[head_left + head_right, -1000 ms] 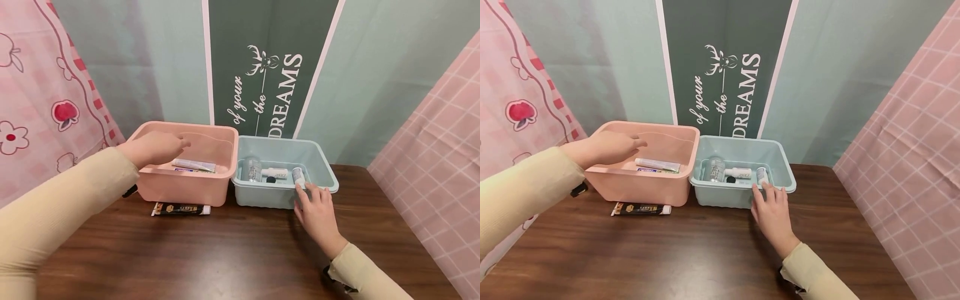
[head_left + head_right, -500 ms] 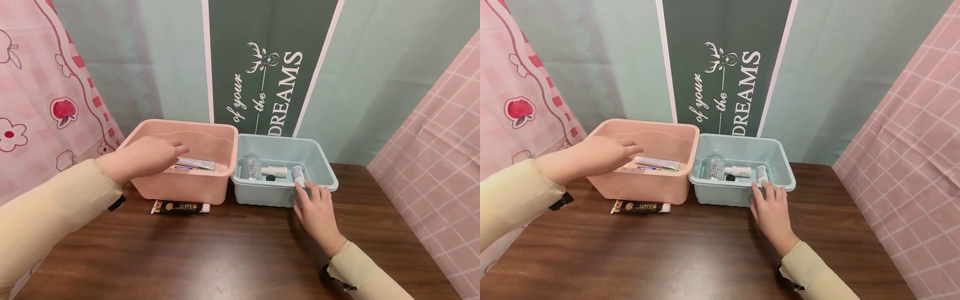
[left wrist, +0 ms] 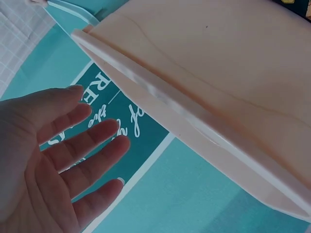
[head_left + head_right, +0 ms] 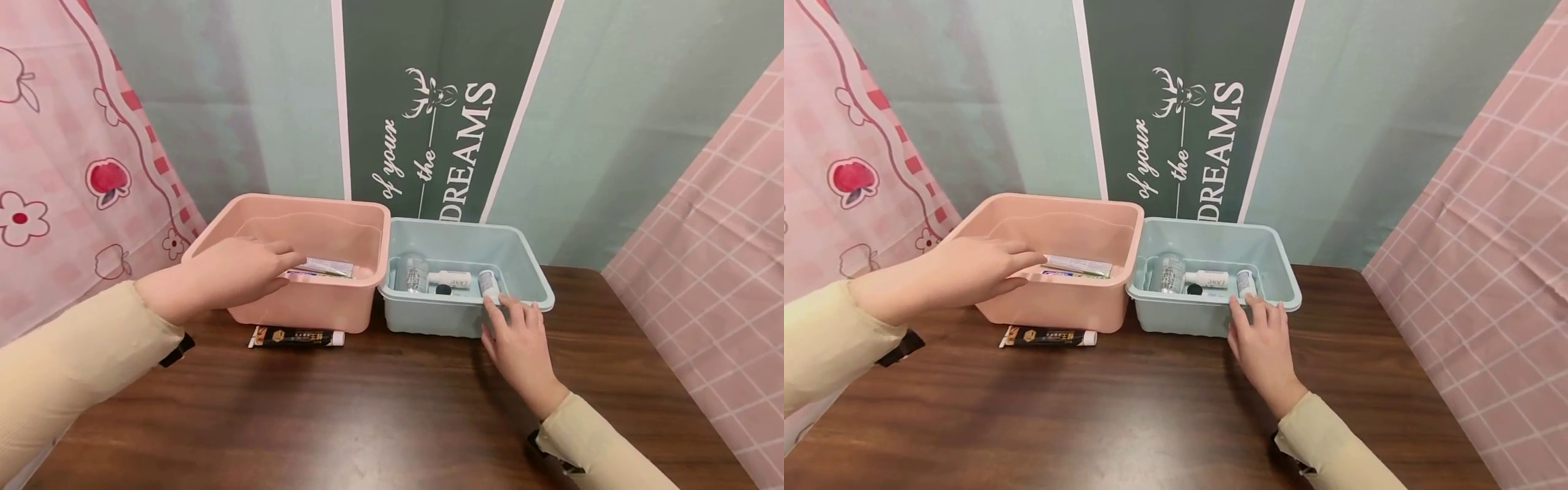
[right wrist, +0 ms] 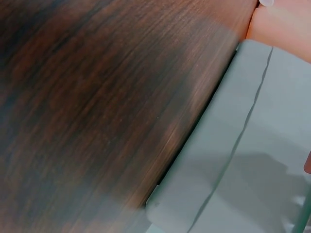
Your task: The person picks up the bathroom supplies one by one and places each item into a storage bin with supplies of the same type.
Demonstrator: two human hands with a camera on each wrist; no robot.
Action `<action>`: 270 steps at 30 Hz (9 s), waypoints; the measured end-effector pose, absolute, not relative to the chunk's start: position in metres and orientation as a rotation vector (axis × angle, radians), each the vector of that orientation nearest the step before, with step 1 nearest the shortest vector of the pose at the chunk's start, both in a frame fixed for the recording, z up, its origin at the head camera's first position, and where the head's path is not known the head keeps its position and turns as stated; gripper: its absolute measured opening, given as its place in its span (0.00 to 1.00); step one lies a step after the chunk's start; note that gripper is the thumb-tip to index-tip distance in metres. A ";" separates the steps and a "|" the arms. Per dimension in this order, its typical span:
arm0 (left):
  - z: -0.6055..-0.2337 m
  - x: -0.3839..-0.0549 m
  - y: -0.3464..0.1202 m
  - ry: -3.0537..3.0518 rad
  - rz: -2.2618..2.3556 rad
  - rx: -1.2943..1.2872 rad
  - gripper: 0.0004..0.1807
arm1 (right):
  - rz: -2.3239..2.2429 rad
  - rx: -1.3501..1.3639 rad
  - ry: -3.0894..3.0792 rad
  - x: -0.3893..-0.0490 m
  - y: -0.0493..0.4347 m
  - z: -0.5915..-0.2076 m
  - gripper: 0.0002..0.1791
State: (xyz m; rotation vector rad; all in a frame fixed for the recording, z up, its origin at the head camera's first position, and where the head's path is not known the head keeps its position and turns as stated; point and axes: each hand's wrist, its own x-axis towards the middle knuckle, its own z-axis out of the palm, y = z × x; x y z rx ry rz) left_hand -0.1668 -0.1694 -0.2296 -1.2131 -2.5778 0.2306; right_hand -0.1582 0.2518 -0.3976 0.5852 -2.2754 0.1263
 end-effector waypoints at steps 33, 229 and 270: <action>-0.278 -0.157 -0.185 -2.618 0.174 -1.337 0.21 | 0.090 0.592 -2.280 -0.160 0.251 -0.394 0.24; -0.191 -0.270 -0.141 -3.240 0.188 -1.011 0.14 | 0.098 0.554 -2.304 -0.159 0.243 -0.395 0.23; -0.222 -0.317 -0.138 -3.182 0.108 -0.760 0.22 | 0.079 0.559 -2.237 -0.161 0.246 -0.399 0.23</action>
